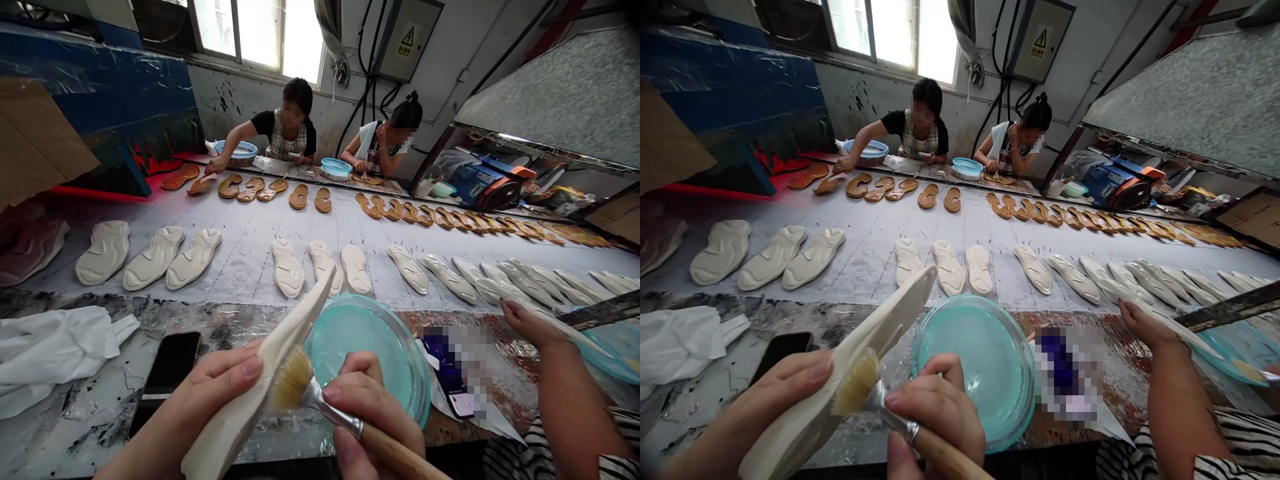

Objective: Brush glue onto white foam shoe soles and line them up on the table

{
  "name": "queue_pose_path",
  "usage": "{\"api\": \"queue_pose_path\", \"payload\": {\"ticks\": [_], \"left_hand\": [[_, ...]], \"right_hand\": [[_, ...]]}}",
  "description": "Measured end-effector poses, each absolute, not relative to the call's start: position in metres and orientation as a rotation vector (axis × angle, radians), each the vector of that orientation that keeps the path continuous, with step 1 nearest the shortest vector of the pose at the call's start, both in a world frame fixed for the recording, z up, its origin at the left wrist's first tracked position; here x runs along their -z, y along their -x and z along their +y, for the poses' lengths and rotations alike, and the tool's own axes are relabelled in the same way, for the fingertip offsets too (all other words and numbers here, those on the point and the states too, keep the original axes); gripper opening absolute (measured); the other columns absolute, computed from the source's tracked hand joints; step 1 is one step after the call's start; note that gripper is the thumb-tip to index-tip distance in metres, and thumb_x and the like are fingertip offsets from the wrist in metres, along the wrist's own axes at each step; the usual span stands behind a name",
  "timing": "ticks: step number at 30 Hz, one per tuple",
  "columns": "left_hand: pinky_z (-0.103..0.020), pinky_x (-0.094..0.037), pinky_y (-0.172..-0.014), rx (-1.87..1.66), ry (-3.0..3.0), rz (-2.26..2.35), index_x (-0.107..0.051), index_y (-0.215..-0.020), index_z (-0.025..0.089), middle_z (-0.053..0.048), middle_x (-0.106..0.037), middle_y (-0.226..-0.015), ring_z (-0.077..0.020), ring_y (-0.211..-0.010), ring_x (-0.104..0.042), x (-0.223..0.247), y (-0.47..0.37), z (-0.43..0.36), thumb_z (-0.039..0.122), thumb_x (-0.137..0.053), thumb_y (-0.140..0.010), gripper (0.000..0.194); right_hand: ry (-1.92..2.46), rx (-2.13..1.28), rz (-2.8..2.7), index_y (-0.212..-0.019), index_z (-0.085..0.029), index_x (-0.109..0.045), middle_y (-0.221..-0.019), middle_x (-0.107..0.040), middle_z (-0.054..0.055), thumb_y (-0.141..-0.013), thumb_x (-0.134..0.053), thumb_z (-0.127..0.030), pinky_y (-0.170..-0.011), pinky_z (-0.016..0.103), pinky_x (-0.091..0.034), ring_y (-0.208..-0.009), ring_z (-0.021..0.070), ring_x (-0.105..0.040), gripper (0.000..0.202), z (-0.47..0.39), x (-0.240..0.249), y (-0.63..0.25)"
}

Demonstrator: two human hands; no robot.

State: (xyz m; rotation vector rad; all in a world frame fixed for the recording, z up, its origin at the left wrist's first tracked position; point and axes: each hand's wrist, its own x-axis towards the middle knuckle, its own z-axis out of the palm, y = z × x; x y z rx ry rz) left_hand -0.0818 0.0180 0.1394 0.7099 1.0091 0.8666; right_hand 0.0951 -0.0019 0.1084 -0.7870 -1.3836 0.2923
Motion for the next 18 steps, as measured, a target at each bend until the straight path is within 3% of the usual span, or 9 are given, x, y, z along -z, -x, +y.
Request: {"api": "queue_pose_path", "payload": {"ticks": [3, 6, 9, 11, 13, 15, 18], "left_hand": [[-0.036, -0.048, -0.097, -0.876, -0.818, 1.024, -0.082, -0.074, 0.021, -0.007, -0.076, -0.089, -0.0294, -0.095, -0.065, -0.144, 0.079, 0.018, 0.047, -0.076, -0.072, 0.026], [-0.032, -0.044, -0.103, -0.928, -0.928, 1.108, -0.084, -0.081, 0.022, -0.007, -0.074, -0.113, -0.0346, -0.124, -0.054, -0.140, 0.080, 0.016, 0.041, -0.077, -0.074, 0.020], [-0.019, -0.040, -0.104, -1.030, -1.058, 1.124, -0.084, -0.090, 0.024, -0.005, -0.070, -0.127, -0.0292, -0.141, -0.039, -0.129, 0.081, 0.011, 0.025, -0.080, -0.073, 0.016], [-0.012, -0.037, -0.103, -1.169, -1.021, 1.073, -0.083, -0.096, 0.026, 0.000, -0.066, -0.135, -0.0247, -0.145, -0.033, -0.123, 0.081, 0.007, 0.012, -0.079, -0.072, 0.027], [-0.010, -0.037, -0.103, -1.250, -0.893, 1.003, -0.081, -0.101, 0.030, 0.004, -0.065, -0.136, -0.0230, -0.146, -0.033, -0.117, 0.082, 0.006, 0.002, -0.078, -0.069, 0.042], [-0.012, -0.042, -0.100, -1.150, -0.719, 0.939, -0.080, -0.103, 0.030, 0.003, -0.072, -0.125, -0.0230, -0.139, -0.045, -0.111, 0.088, 0.010, 0.001, -0.074, -0.072, 0.043], [-0.025, -0.058, -0.074, -0.790, -0.433, 0.826, -0.081, -0.098, 0.021, -0.007, -0.080, -0.088, -0.0271, -0.095, -0.074, -0.102, 0.104, 0.022, 0.021, -0.068, -0.085, 0.018]], "right_hand": [[0.815, -0.182, -1.443, -0.089, -0.017, -0.064, -0.070, -0.066, -0.005, -0.069, -0.049, -0.005, -0.073, 0.030, -0.045, -0.056, 0.0060, -0.060, 0.027, 0.001, -0.121, -0.095], [0.884, 0.054, -1.595, -0.094, -0.016, -0.063, -0.070, -0.068, -0.005, -0.068, -0.051, 0.000, -0.071, 0.030, -0.046, -0.056, 0.0070, -0.063, 0.032, -0.004, -0.128, -0.093], [1.060, 0.212, -1.552, -0.095, -0.016, -0.063, -0.070, -0.070, -0.003, -0.075, -0.053, -0.005, -0.074, 0.036, -0.045, -0.058, 0.0113, -0.063, 0.025, -0.011, -0.131, -0.088], [1.135, 0.286, -1.497, -0.094, -0.016, -0.064, -0.072, -0.070, -0.001, -0.079, -0.055, -0.007, -0.075, 0.036, -0.044, -0.061, 0.0124, -0.062, 0.019, -0.012, -0.131, -0.085], [1.141, 0.338, -1.524, -0.097, -0.016, -0.065, -0.080, -0.072, 0.001, -0.081, -0.060, -0.006, -0.073, 0.033, -0.044, -0.068, 0.0120, -0.061, 0.020, -0.010, -0.131, -0.087], [1.157, 0.262, -1.469, -0.104, -0.018, -0.066, -0.087, -0.071, 0.002, -0.083, -0.063, -0.007, -0.072, 0.030, -0.046, -0.075, 0.0126, -0.060, 0.024, -0.005, -0.129, -0.095], [1.284, -0.116, -1.208, -0.102, -0.021, -0.068, -0.083, -0.065, 0.002, -0.090, -0.061, -0.025, -0.068, 0.028, -0.049, -0.077, 0.0145, -0.059, 0.015, -0.002, -0.115, -0.112]]}}
